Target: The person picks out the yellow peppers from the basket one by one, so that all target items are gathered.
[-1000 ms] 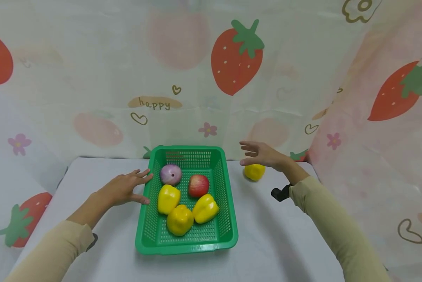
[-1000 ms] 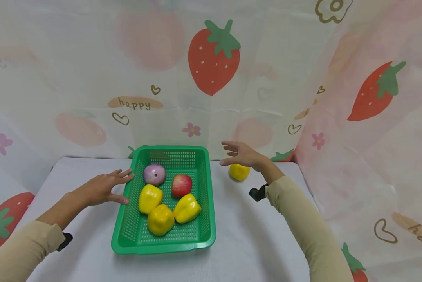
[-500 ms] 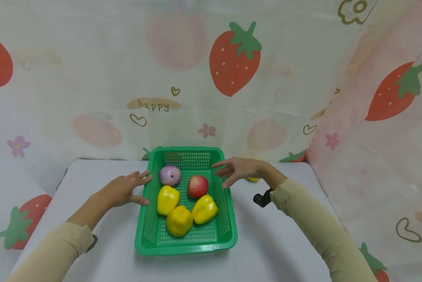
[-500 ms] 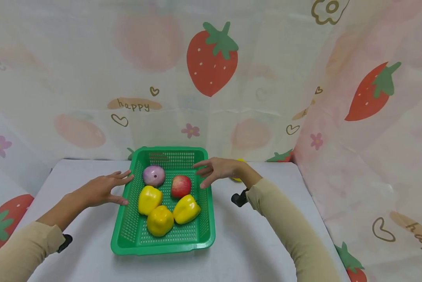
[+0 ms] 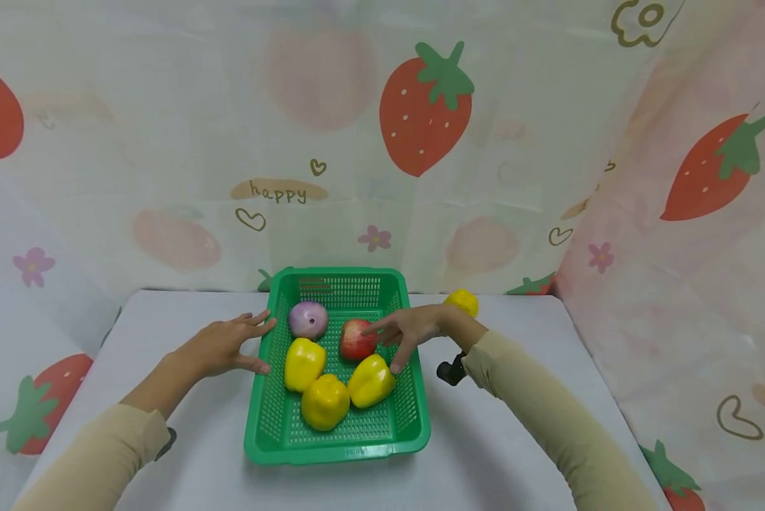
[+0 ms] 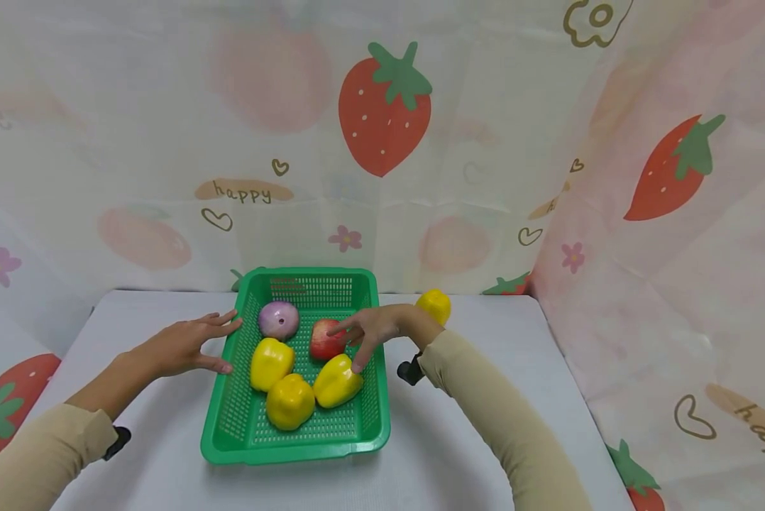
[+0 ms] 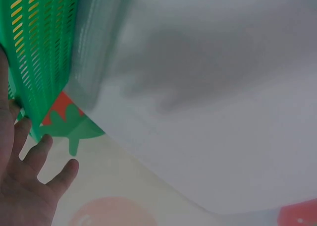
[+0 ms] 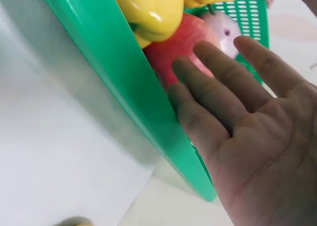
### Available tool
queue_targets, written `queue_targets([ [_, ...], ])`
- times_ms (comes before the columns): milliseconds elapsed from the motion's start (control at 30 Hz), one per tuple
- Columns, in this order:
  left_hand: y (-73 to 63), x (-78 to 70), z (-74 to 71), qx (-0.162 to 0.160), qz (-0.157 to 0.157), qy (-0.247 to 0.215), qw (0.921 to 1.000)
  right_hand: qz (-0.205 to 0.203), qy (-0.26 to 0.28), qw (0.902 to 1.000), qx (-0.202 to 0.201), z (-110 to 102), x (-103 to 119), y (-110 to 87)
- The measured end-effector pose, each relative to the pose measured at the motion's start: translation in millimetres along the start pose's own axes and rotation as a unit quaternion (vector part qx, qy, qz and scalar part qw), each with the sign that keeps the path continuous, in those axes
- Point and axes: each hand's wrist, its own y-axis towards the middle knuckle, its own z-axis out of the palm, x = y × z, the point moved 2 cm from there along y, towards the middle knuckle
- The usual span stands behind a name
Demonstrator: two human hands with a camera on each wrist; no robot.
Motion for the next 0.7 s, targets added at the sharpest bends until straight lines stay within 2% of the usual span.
queue_targets([
  [300, -1.0, -0.9, -2.0, 0.0, 0.004, -0.001, 1.0, 0.01, -0.018, 0.9997, 0.014, 3, -3, 23.4],
  [433, -0.7, -0.3, -1.1, 0.0, 0.006, -0.002, 1.0, 0.029, -0.004, 0.9995, 0.011, 2, -3, 32.0],
  [533, -0.9, -0.6, -0.8, 0.002, 0.007, -0.006, 1.0, 0.036, 0.013, 0.999, 0.024, 4, -2, 38.3],
  [700, -1.2, -1.5, -2.0, -0.003, 0.011, -0.008, 0.9999, 0.059, 0.012, 0.9972, 0.043, 8, -3, 49.6],
])
